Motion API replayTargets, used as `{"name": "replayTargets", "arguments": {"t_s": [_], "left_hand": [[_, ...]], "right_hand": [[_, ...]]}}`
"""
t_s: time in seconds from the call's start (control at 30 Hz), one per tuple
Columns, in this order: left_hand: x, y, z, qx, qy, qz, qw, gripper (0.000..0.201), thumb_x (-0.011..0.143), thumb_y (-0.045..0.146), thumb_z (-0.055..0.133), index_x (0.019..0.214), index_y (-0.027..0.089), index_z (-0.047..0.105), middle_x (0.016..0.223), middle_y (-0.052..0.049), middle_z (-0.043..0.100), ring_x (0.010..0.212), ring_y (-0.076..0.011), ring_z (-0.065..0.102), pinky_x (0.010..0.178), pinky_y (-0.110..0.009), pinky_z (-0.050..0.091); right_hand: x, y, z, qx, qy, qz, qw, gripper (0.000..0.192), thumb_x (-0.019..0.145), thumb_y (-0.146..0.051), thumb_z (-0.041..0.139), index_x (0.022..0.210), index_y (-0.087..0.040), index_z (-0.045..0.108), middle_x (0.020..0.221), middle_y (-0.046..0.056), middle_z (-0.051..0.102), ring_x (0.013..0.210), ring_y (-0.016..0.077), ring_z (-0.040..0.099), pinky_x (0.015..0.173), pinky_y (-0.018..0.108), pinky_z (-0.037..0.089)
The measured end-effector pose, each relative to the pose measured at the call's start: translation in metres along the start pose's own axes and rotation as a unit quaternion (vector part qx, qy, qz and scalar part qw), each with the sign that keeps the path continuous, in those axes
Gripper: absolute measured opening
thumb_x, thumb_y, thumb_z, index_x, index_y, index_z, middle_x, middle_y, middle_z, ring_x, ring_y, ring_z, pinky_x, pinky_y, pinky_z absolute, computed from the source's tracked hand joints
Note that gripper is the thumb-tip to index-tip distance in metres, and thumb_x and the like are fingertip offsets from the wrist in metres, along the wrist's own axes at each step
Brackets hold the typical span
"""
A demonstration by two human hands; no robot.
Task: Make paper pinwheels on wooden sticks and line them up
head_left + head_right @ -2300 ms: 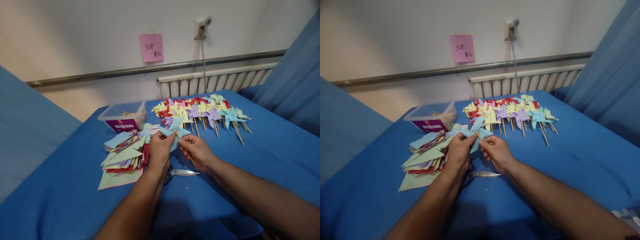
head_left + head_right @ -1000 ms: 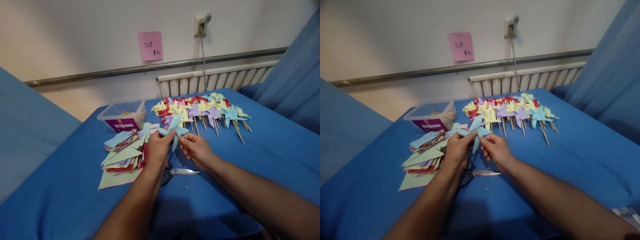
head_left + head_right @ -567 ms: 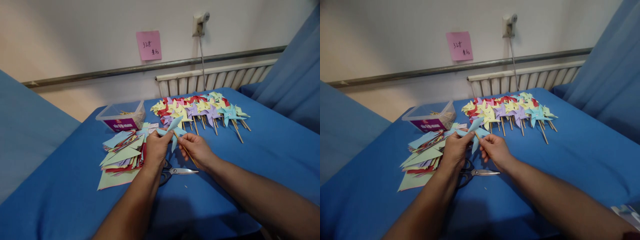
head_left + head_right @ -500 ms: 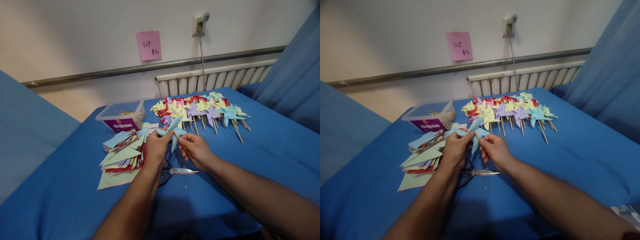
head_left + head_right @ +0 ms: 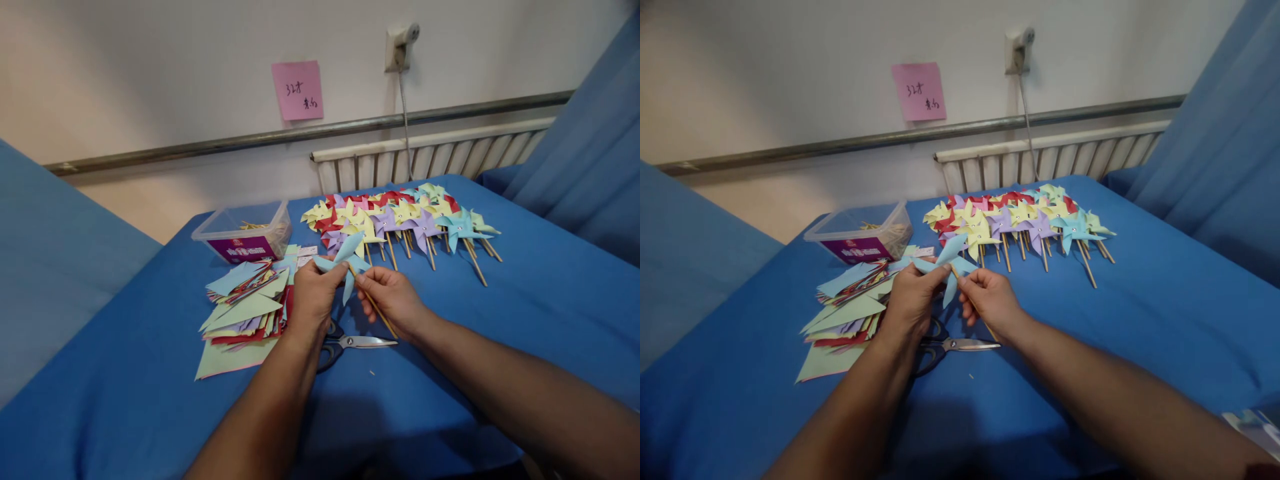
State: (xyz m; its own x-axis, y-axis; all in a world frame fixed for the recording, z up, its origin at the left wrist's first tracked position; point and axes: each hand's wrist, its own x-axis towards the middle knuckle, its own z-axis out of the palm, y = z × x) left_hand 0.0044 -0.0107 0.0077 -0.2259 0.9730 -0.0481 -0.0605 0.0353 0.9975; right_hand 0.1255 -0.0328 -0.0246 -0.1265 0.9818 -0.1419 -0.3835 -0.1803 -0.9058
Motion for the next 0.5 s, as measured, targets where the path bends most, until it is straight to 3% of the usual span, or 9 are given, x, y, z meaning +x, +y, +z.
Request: {"name": "replayTargets", "arguments": {"t_s": [0.5], "left_hand": [[-0.0013,0.0006,0.0004,-0.016,-0.039,0.002,0.999,0.025,0.056,0.031,0.079,0.069,0.015,0.065,0.059,0.001,0.062,0.05,-0.0102,0.05,0.053,-0.024,0.041]], "right_hand": [[-0.0007,0.0014,0.0014,0.02,-0.008,0.002,1.0,0.04,0.067,-0.053,0.076,0.069,-0.018,0.058,0.056,-0.004,0.059,0.039,0.0083,0.054,0.036,0.02,0.044]]}}
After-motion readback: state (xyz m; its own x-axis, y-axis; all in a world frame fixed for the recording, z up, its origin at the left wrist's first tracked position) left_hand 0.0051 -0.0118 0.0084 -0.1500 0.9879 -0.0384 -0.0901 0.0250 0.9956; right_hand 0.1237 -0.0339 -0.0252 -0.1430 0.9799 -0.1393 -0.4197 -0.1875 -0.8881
